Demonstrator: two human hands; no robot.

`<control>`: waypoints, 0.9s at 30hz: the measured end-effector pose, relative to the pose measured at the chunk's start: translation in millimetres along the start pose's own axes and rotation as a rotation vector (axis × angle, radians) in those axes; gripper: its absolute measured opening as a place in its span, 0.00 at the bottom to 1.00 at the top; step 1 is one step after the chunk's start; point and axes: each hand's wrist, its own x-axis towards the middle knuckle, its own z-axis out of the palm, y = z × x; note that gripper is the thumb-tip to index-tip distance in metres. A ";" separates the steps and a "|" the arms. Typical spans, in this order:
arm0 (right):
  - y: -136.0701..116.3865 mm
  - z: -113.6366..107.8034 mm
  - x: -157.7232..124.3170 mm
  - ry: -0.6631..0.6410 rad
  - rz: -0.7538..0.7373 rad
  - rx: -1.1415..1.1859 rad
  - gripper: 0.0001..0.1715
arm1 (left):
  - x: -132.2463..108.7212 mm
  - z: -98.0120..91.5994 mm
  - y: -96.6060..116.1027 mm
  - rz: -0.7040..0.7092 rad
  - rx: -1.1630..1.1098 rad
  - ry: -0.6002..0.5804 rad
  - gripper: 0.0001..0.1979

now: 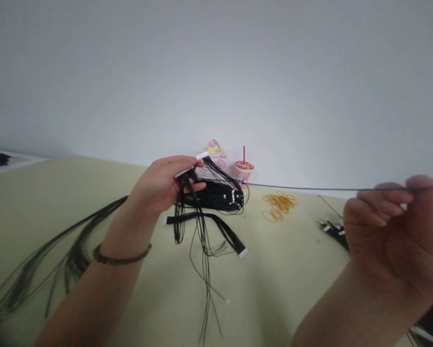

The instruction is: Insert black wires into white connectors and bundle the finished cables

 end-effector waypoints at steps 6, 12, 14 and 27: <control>-24.3 72.3 -5.7 0.254 0.093 0.111 0.04 | -3.8 6.7 -1.6 -0.040 0.023 -0.005 0.08; -24.6 138.9 -33.1 -0.152 0.078 -0.090 0.08 | -5.3 8.3 -4.1 -0.026 0.059 -0.010 0.07; -22.1 149.0 -37.8 -0.219 0.045 -0.149 0.10 | -6.6 9.4 -4.5 -0.025 0.070 -0.035 0.07; -19.2 155.4 -39.1 -0.287 0.077 -0.208 0.11 | -10.5 13.1 -4.5 -0.051 0.112 -0.058 0.10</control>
